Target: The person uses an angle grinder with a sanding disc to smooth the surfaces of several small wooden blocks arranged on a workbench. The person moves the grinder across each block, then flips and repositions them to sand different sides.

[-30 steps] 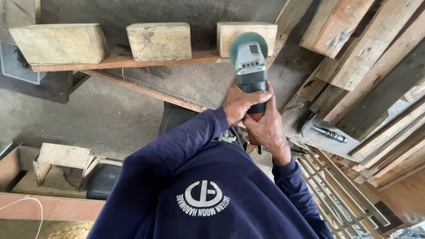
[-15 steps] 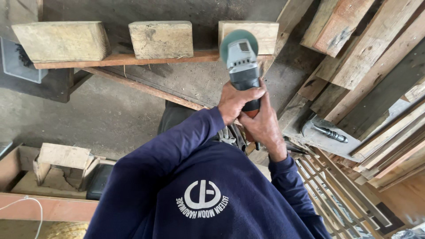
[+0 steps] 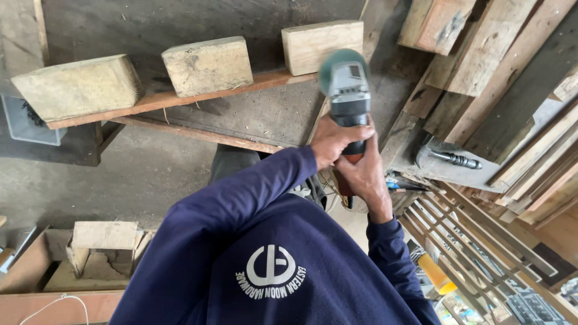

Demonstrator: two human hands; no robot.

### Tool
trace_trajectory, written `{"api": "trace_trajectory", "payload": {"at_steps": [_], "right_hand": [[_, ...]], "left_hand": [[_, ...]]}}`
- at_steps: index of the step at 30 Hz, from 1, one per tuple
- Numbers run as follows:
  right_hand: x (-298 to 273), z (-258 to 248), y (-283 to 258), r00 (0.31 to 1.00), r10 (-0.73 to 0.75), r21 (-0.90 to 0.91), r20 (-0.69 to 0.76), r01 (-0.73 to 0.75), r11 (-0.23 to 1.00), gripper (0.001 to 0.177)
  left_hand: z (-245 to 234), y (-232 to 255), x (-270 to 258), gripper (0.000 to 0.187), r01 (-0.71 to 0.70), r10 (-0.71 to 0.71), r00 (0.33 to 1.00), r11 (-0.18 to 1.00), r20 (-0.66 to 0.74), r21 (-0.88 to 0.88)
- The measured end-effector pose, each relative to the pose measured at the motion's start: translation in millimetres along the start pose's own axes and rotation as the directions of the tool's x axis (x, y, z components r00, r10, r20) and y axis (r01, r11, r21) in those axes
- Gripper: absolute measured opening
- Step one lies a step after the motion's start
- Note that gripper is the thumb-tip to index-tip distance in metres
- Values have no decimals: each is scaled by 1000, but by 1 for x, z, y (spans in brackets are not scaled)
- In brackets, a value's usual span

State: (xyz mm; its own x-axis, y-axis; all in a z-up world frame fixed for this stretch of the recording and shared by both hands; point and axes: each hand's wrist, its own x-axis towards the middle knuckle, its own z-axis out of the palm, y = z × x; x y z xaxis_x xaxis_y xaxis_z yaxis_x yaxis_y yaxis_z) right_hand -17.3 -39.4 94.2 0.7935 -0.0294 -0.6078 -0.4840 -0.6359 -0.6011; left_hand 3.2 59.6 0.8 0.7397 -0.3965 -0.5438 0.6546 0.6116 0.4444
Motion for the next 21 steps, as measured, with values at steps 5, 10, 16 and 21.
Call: {"api": "trace_trajectory", "payload": {"at_steps": [5, 10, 16, 21], "right_hand": [[-3, 6, 25, 990, -16, 141, -137, 35, 989, 92], [-20, 45, 21, 998, -48, 171, -28, 52, 984, 97], [-35, 89, -5, 977, -87, 119, 193, 65, 991, 109], [-32, 99, -15, 936, -90, 38, 340, 82, 996, 109]], "left_hand": [[9, -8, 21, 38, 54, -70, 993, 985, 94, 164], [-26, 3, -34, 37, 46, -43, 999, 987, -25, 152], [-75, 22, -101, 33, 57, -11, 959, 986, -283, 154], [-89, 26, -125, 33, 5, 26, 917, 997, -398, 76]]}}
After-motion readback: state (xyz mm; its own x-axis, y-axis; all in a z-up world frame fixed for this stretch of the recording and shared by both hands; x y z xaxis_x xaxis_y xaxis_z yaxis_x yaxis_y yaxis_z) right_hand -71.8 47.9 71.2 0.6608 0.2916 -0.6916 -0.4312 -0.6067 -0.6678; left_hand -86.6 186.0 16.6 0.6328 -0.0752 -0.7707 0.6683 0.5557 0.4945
